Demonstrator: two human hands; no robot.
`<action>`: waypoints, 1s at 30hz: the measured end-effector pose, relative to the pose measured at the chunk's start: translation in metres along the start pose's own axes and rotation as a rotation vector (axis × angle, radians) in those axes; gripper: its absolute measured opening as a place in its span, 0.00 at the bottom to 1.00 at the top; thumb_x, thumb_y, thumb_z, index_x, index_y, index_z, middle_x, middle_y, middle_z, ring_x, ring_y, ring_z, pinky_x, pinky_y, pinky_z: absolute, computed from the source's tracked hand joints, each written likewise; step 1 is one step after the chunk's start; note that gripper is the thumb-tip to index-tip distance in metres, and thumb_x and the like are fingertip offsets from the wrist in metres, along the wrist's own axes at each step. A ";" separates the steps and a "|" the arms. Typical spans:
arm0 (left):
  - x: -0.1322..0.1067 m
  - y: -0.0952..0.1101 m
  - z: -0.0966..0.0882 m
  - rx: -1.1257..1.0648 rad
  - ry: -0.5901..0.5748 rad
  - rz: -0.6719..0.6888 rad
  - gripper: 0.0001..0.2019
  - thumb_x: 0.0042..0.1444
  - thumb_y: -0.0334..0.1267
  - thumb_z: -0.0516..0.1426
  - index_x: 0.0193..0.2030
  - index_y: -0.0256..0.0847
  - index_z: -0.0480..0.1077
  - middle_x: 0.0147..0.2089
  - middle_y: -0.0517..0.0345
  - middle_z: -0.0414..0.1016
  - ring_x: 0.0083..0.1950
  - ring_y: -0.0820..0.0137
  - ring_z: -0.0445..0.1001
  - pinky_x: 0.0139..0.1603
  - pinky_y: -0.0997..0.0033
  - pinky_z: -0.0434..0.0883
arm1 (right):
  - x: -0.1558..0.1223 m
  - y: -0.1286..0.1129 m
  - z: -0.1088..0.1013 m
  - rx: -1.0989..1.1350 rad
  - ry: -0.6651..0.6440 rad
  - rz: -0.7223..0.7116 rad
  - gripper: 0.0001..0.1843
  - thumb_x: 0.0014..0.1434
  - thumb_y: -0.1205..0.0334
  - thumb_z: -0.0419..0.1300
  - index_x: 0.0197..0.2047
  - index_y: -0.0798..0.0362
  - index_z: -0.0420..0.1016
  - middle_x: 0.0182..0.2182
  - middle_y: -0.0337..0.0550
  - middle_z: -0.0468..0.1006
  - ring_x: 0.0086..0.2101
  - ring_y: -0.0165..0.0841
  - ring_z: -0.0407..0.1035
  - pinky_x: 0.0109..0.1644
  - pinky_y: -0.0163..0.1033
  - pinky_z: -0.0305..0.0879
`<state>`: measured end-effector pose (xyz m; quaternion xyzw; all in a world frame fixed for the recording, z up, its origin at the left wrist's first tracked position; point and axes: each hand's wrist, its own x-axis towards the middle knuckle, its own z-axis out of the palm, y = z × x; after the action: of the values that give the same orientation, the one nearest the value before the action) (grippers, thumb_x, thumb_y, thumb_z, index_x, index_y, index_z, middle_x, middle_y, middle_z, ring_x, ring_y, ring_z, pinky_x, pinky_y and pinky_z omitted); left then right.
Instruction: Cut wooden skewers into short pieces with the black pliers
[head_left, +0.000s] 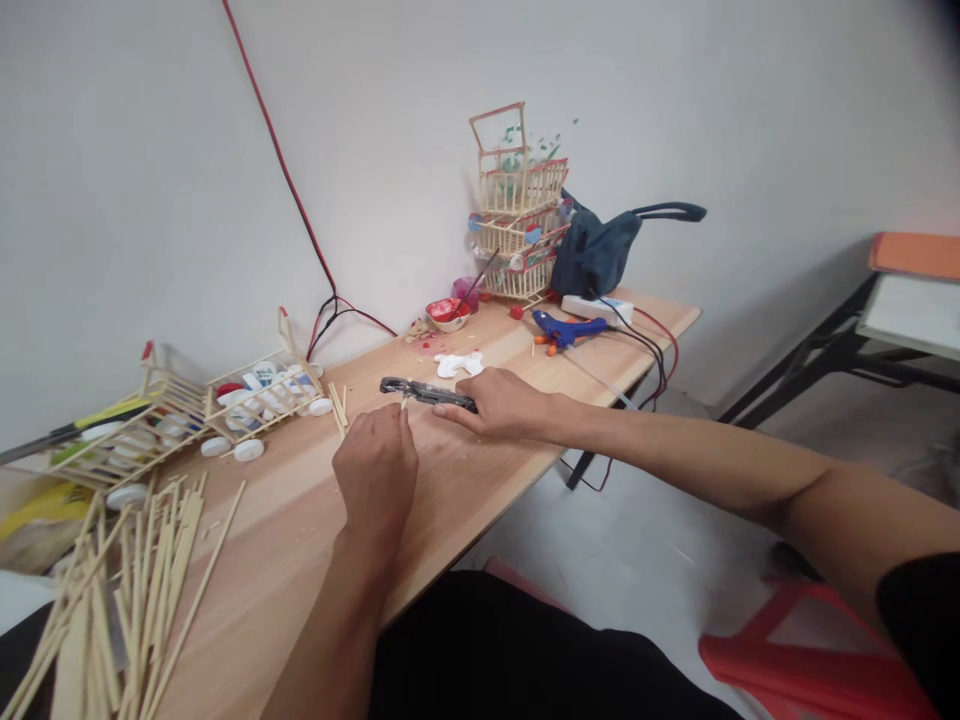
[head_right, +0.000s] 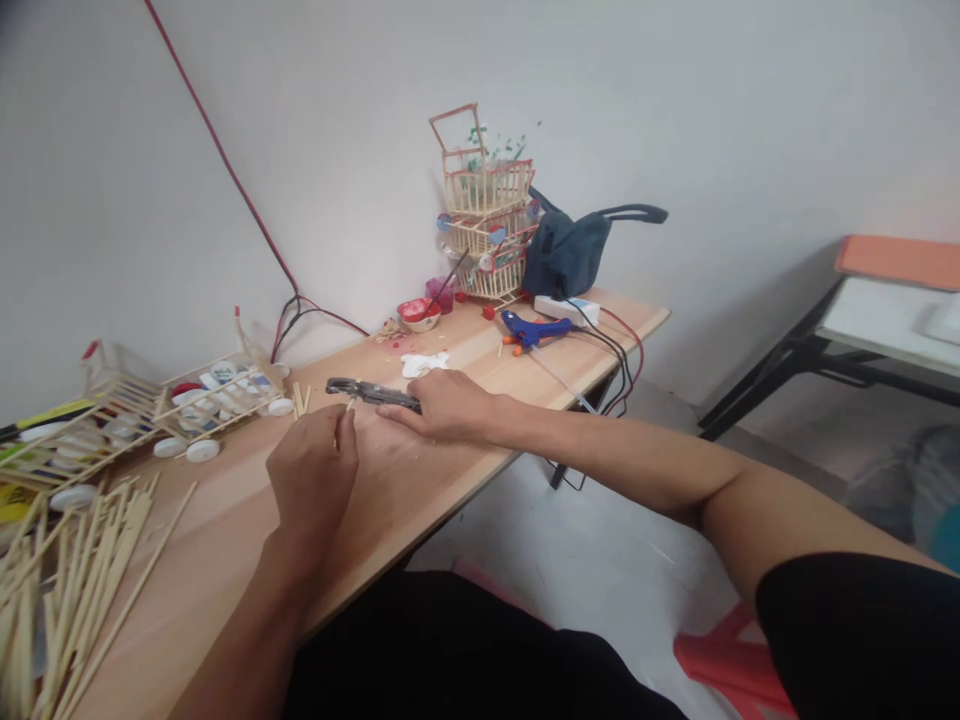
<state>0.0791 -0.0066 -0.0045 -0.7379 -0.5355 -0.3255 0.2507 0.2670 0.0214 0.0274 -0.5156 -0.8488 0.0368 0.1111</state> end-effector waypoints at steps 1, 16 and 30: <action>0.000 0.000 0.000 0.001 0.003 0.000 0.14 0.64 0.36 0.46 0.35 0.37 0.71 0.29 0.50 0.74 0.34 0.63 0.70 0.34 0.67 0.60 | 0.000 0.000 0.000 -0.007 0.000 0.003 0.37 0.63 0.35 0.40 0.35 0.59 0.76 0.31 0.53 0.77 0.30 0.36 0.68 0.31 0.37 0.50; 0.000 -0.005 0.002 -0.046 -0.018 -0.049 0.14 0.64 0.36 0.46 0.38 0.36 0.72 0.33 0.48 0.76 0.35 0.62 0.72 0.35 0.66 0.63 | 0.008 -0.001 0.010 -0.052 0.054 -0.027 0.39 0.63 0.34 0.38 0.37 0.59 0.76 0.33 0.55 0.78 0.33 0.38 0.70 0.34 0.38 0.52; 0.000 -0.008 0.004 -0.081 -0.026 -0.064 0.13 0.64 0.37 0.47 0.41 0.36 0.72 0.34 0.48 0.78 0.36 0.63 0.73 0.36 0.67 0.63 | 0.014 -0.003 0.011 -0.078 0.022 0.004 0.40 0.62 0.33 0.39 0.36 0.58 0.78 0.34 0.56 0.79 0.34 0.41 0.71 0.35 0.39 0.55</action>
<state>0.0720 -0.0012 -0.0068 -0.7342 -0.5482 -0.3452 0.2032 0.2555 0.0326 0.0192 -0.5217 -0.8472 -0.0017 0.1001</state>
